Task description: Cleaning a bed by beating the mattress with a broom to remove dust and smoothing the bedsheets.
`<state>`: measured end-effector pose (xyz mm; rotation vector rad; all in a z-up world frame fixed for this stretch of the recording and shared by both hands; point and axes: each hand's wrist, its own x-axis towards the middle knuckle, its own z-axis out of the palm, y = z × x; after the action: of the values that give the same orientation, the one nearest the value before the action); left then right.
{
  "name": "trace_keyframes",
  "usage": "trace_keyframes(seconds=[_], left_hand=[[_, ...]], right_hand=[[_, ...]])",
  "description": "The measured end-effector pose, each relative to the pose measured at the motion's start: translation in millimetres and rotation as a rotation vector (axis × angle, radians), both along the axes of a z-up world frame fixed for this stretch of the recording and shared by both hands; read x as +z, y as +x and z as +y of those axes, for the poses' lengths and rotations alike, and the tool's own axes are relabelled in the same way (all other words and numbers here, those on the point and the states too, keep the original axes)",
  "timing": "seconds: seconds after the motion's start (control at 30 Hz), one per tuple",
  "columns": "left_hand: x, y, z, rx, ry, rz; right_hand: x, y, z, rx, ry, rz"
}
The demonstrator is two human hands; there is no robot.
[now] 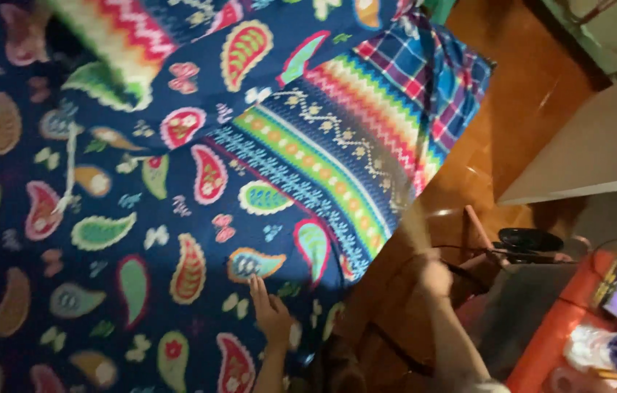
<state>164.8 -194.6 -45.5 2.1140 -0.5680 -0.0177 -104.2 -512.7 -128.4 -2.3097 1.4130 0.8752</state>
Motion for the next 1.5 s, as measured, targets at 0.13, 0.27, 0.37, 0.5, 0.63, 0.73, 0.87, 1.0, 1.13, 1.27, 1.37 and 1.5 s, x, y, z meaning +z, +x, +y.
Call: trace_keyframes(seconds=[0.13,0.27,0.37,0.5,0.63,0.73,0.87,1.0,1.13,1.27,1.37,1.5], left_hand=[[16.3,13.6,59.9,0.021,-0.017,0.013],[20.0,15.6,116.0,0.044,-0.007,-0.178],[20.5,7.9,161.5,0.083,0.0,-0.157],[18.2,-11.7,202.5,0.114,-0.013,-0.162],[17.3,-36.0,224.1,0.062,0.012,-0.125],[18.3,-52.3,227.1,0.019,0.007,-0.079],[12.1,-64.9,228.9,0.019,-0.041,-0.039],[7.9,-67.3,233.3,0.086,0.002,-0.05],[6.0,-73.1,250.3,0.122,-0.053,-0.139],[8.9,-94.7,277.7,0.154,-0.003,-0.141],[18.6,-117.0,291.0,0.175,-0.004,-0.164],[10.2,-137.9,319.2,0.228,0.067,-0.135]], right_hand=[[45.0,44.1,60.6,-0.764,-0.342,-0.506],[23.7,83.3,203.0,-0.386,0.008,-0.405],[-66.0,82.8,334.4,0.094,0.381,-0.063],[110.9,117.5,388.7,-0.355,0.722,-0.037],[-9.9,104.2,344.0,-0.23,0.497,0.091],[-36.1,17.1,273.2,-0.381,0.026,-0.097],[21.5,-10.7,245.4,-0.966,-0.299,-0.621],[18.7,24.8,345.1,-0.76,-0.462,-0.927],[7.0,30.5,469.0,-0.08,0.198,-0.445],[39.2,24.7,513.6,0.716,0.451,-0.507],[-90.7,-15.8,489.0,0.264,-0.16,-0.1],[-46.9,-1.8,321.4,-0.213,-0.299,-0.38]])
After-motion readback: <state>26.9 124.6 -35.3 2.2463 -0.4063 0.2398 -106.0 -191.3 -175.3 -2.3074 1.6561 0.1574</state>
